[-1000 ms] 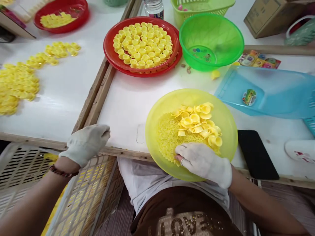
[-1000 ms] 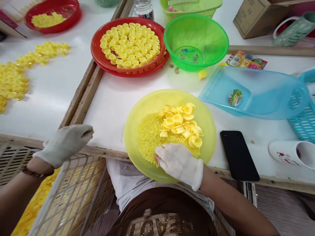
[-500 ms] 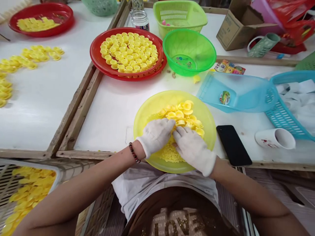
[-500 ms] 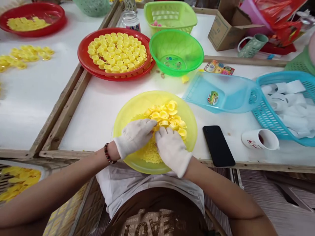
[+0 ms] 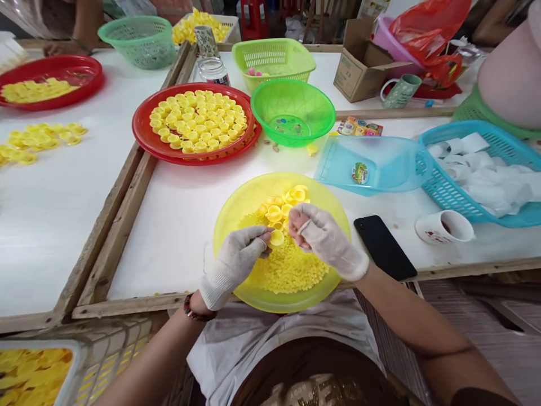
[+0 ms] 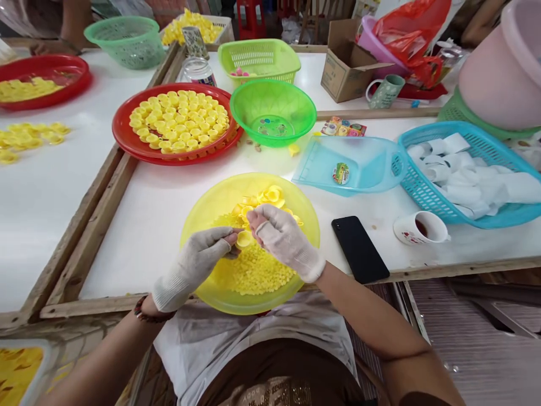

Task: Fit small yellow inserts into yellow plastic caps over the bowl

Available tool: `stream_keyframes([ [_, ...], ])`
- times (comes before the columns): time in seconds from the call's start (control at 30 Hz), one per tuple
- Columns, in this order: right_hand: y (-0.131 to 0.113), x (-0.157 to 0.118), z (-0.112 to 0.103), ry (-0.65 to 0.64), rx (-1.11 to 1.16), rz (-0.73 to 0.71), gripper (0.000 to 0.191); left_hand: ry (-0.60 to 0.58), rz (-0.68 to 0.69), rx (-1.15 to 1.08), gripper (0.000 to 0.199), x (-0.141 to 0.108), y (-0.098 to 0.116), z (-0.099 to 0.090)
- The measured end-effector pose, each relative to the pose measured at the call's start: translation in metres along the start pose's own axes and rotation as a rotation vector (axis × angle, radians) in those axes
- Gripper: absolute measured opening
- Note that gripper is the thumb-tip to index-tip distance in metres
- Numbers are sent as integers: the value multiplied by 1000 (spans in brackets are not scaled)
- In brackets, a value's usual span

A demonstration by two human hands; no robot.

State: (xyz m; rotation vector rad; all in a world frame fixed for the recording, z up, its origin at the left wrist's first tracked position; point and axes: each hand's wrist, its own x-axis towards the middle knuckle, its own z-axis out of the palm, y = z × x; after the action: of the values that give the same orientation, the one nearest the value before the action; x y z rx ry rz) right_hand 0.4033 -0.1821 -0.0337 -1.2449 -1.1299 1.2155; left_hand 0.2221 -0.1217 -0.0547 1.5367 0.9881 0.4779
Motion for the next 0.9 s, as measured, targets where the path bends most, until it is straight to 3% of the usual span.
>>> stream_keyframes([
  [0.07, -4, 5, 6, 62, 257, -4, 36, -69, -23, -37, 30, 1, -1, 7],
  [0.13, -4, 10, 14, 90, 370, -45, 36, -112, -45, -71, 31, 1, -1, 12],
  [0.3, 3, 16, 22, 110, 388, -149, 33, -117, -82, -101, 30, 0, 0, 14],
  [0.5, 4, 13, 10, 145, 428, -85, 36, -83, -35, -53, 31, -2, -1, 12],
  [0.6, 6, 2, 0, 136, 242, -52, 35, 7, -48, -176, 28, -3, 1, 11],
  [0.73, 11, -10, -8, 55, -202, -70, 31, 132, -68, -441, 41, -7, 7, 10],
  [0.9, 14, -13, -7, -77, -539, -131, 23, 169, -79, -288, 34, -12, 15, 3],
])
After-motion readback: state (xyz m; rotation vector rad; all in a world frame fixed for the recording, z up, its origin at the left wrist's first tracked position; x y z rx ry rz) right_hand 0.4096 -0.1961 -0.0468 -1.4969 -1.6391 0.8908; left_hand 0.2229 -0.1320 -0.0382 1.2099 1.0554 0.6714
